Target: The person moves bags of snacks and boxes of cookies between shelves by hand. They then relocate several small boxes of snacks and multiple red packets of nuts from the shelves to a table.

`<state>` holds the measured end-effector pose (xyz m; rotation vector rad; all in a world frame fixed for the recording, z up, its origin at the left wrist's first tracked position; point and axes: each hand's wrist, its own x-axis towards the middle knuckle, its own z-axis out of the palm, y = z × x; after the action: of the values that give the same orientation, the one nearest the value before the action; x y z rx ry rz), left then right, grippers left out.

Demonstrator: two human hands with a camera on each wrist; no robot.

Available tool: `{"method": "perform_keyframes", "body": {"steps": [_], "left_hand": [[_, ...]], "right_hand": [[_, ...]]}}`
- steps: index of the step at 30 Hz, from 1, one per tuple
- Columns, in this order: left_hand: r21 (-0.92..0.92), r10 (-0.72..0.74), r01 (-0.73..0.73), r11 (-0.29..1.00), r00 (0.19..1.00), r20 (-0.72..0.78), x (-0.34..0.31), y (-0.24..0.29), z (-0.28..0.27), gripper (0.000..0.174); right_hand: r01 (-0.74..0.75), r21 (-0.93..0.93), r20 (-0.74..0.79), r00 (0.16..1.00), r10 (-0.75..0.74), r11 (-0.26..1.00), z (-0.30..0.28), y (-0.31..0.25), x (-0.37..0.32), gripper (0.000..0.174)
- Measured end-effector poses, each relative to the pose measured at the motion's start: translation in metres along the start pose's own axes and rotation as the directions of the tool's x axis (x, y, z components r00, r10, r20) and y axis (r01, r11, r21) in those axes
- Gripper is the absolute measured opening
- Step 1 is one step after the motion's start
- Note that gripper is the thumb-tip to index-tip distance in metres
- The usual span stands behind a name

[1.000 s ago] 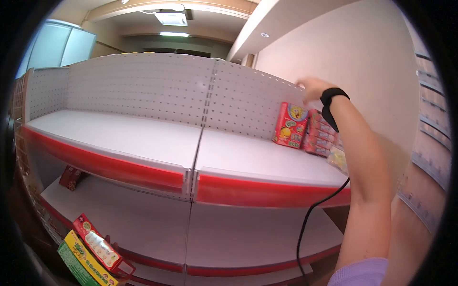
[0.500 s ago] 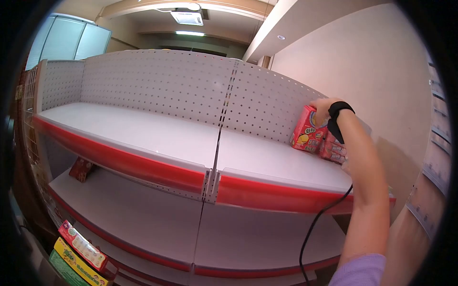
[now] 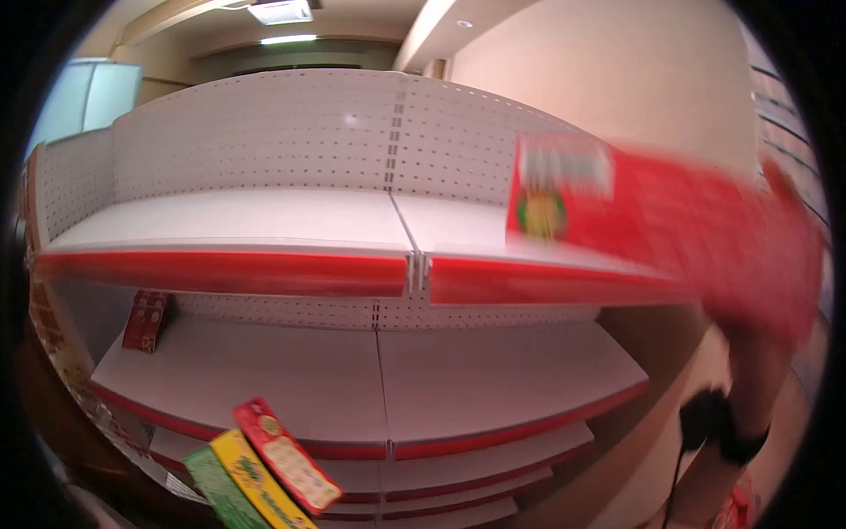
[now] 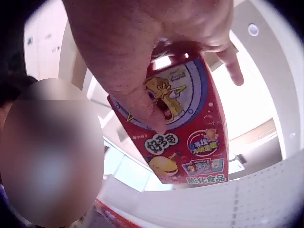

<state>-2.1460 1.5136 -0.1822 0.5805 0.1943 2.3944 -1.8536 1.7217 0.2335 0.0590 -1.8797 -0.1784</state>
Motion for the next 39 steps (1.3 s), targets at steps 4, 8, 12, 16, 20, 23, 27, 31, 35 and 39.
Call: {"method": "perform_keyframes", "body": {"steps": [4, 8, 12, 16, 20, 23, 27, 31, 35, 39], "left_hand": [[-0.021, -0.167, 0.168, 0.986, 0.985, 0.046, -0.012, -0.010, 0.002, 0.078], [-0.022, -0.355, 0.358, 0.933, 0.931, 0.081, -0.059, -0.023, 0.019, 0.078], [-0.010, -0.532, 0.539, 0.842, 0.834, 0.143, -0.112, -0.040, 0.044, 0.079], [-0.064, -0.751, 0.763, 0.643, 0.645, 0.140, -0.177, -0.079, 0.074, 0.083], [-0.027, -0.880, 0.900, 0.435, 0.431, 0.199, -0.279, -0.118, 0.105, 0.086], [0.009, -0.950, 0.971, 0.240, 0.232, 0.210, -0.370, -0.131, 0.127, 0.089], [0.058, -0.947, 0.998, 0.004, -0.015, 0.321, -0.470, -0.136, 0.188, 0.095], [0.277, -0.933, 0.959, -0.066, -0.158, 0.324, -0.556, -0.141, 0.221, 0.085], [0.335, -0.912, 0.913, -0.233, -0.325, 0.251, -0.611, -0.161, 0.248, 0.084], [-0.071, -0.757, 0.830, -0.553, -0.465, 0.459, -0.682, -0.207, 0.276, 0.077]], "right_hand": [[-0.462, 0.342, 0.242, 0.885, 0.399, 0.818, -0.011, -0.055, -0.134, 0.079], [-0.819, 0.510, 0.284, 0.449, 0.848, 0.263, -0.008, -0.120, -0.218, 0.082], [-0.819, 0.566, 0.198, 0.247, 0.948, 0.095, -0.052, -0.172, -0.283, 0.071], [-0.859, 0.477, 0.011, 0.219, 0.976, 0.188, -0.123, -0.233, -0.321, 0.071], [-0.852, 0.483, -0.224, 0.101, 0.969, 0.201, -0.204, -0.329, -0.360, 0.071], [-0.882, 0.443, -0.365, -0.012, 0.931, 0.162, -0.265, -0.405, -0.384, 0.062], [-1.000, -0.013, -0.489, -0.005, 0.872, -0.013, -0.334, -0.495, -0.402, 0.043], [-0.976, -0.124, -0.508, -0.093, 0.856, -0.179, -0.396, -0.559, -0.393, 0.046], [-0.941, -0.216, -0.362, -0.169, 0.917, -0.259, -0.461, -0.582, -0.405, 0.059], [-0.978, -0.028, -0.296, -0.188, 0.937, -0.206, -0.537, -0.625, -0.436, 0.071]]}}
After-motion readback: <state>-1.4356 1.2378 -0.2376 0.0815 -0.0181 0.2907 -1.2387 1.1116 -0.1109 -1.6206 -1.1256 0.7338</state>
